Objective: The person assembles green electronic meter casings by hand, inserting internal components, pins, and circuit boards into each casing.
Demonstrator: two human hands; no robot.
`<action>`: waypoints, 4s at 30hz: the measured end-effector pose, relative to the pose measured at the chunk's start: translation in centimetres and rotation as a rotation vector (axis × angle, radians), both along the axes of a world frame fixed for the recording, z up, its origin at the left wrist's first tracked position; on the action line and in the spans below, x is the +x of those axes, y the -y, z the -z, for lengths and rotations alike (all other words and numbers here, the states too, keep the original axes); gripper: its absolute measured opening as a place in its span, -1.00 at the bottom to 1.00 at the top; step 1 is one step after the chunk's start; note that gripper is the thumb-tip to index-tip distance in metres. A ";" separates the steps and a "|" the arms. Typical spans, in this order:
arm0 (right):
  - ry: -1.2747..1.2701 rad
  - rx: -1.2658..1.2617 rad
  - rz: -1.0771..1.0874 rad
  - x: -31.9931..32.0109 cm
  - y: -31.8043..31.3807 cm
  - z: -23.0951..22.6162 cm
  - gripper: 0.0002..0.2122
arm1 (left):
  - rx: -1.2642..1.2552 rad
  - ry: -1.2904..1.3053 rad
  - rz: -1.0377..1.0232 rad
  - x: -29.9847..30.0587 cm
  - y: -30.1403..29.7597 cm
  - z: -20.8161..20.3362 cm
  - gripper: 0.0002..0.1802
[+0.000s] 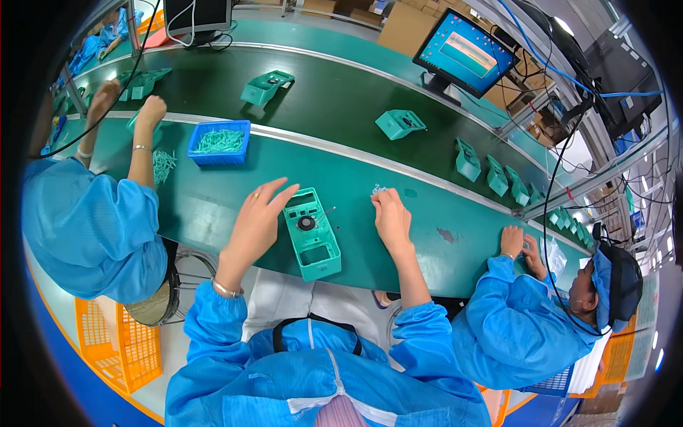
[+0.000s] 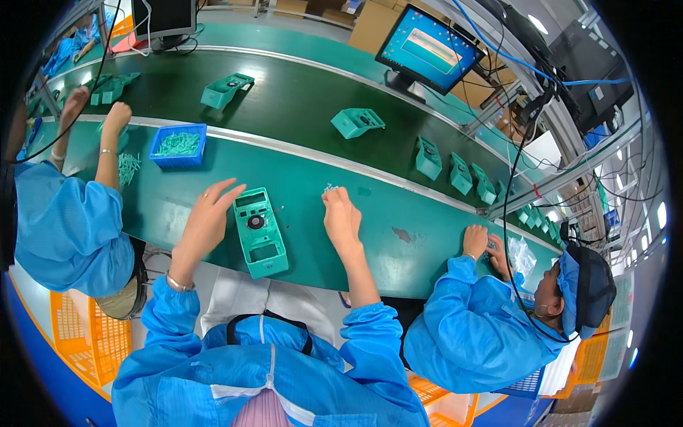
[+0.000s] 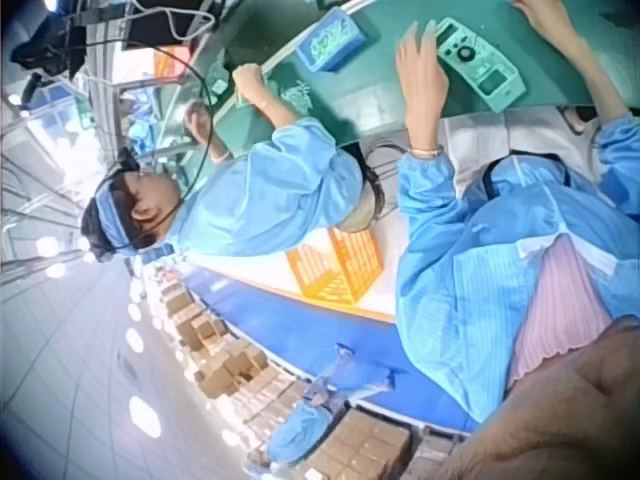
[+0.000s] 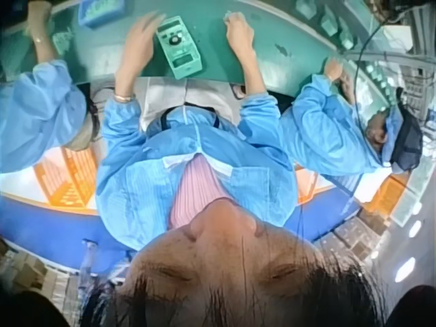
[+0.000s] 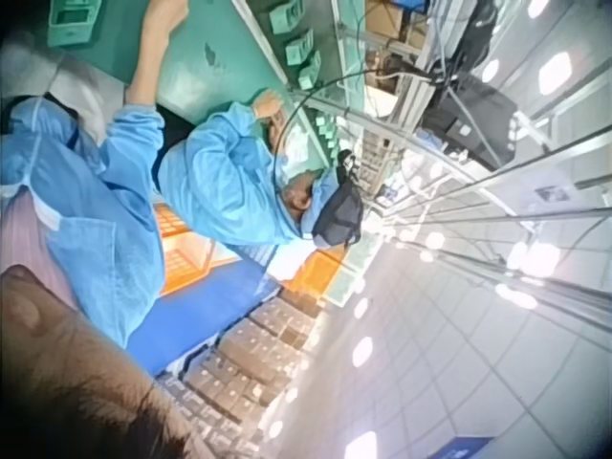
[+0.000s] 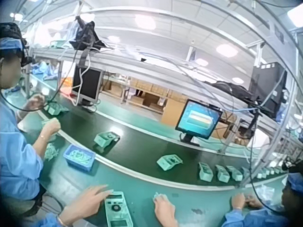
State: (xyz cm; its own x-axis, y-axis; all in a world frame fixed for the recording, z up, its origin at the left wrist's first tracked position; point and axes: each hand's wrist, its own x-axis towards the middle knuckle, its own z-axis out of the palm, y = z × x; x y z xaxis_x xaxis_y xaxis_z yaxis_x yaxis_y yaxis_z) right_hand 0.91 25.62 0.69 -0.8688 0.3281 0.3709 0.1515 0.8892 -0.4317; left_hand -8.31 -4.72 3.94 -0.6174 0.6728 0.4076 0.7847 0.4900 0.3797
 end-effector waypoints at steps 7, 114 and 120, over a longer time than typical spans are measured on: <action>-0.034 -0.093 -0.113 0.2 0.6 -0.7 -0.95 | 0.402 0.167 0.035 5.9 0.7 1.0 -0.54; -0.267 -0.578 0.158 10.3 -2.4 3.2 -0.83 | 0.222 0.289 0.128 8.4 0.4 2.5 -0.64; -0.318 -0.633 0.135 10.3 -2.4 3.2 -0.83 | 0.198 0.276 0.120 8.5 0.4 2.2 -0.64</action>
State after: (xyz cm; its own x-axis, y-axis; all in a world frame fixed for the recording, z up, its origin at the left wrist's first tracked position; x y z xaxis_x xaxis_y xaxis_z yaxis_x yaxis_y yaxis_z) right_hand 11.19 28.04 -2.56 -0.6873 0.6604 0.3025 0.0237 0.4366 -0.8994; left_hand 0.16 -5.12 1.69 -0.6438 0.6717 0.3665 0.6868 0.2960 0.6638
